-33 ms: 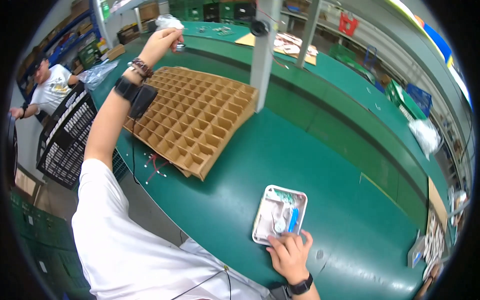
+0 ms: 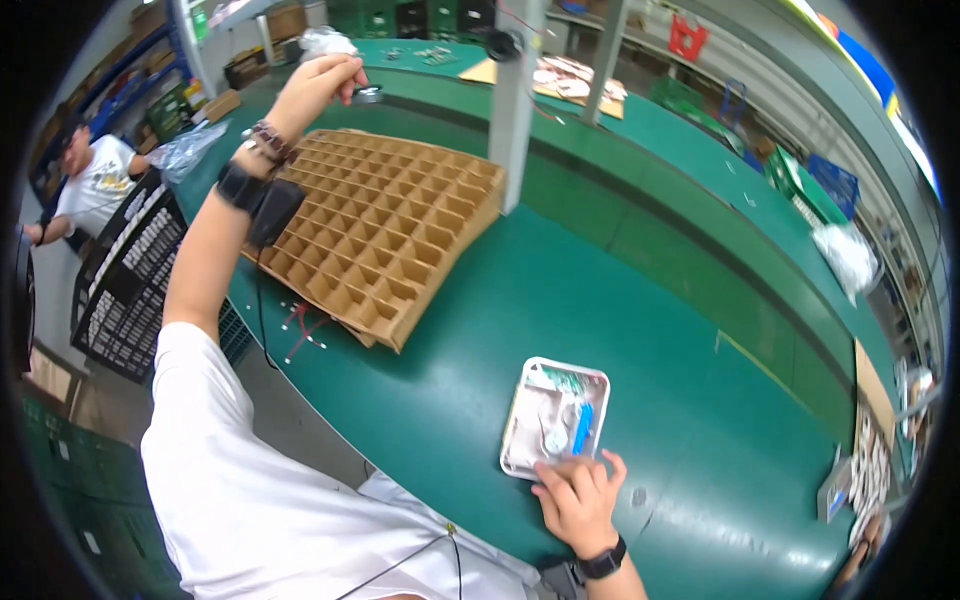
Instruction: The person places a speaker into a plastic housing, presses it into position, and connects its wire to a circuit board. After setting the housing aside, they repeat the process with a second speaker and housing before setting that aside as well.
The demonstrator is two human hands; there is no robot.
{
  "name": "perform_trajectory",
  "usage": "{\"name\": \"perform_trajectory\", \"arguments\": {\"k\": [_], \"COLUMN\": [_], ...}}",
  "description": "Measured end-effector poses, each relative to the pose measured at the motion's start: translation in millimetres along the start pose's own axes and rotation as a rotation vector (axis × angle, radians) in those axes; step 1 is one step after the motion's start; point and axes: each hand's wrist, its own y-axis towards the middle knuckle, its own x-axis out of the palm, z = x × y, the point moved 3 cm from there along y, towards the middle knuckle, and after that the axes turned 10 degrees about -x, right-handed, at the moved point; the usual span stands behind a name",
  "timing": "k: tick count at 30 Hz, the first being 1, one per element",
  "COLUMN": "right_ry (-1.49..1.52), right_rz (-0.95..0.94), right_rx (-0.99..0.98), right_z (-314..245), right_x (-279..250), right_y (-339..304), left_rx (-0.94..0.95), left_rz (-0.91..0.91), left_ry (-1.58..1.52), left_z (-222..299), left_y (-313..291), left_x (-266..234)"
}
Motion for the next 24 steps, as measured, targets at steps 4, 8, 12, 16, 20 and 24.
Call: {"name": "perform_trajectory", "arguments": {"k": [4,8,12,16,20,24], "right_ry": [-0.037,0.079,0.406,1.030,1.227,1.191], "right_rz": [0.298,0.462,0.259,0.157,0.240,0.260], "right_rx": [-0.103,0.084,0.212,0.367,0.510,0.469], "right_z": [9,12,-9,-17,-13,-2], "right_x": [-8,-26,-28,-18,-20,-18], "right_y": [-10,6,6,-10,-9,2], "left_rx": [-0.136,-0.271,-0.336,-0.361,-0.364,-0.306], "left_rz": [-0.365,-0.745,-1.147,-1.311,-1.351,-1.271], "left_ry": [-0.368,-0.568,-0.744,-0.802,-0.950,-1.016], "left_z": [77,110,137,142,141,138], "left_y": [-78,-155,-198,-209,-217,-217], "left_x": [94,187,223,231,231,225]}}
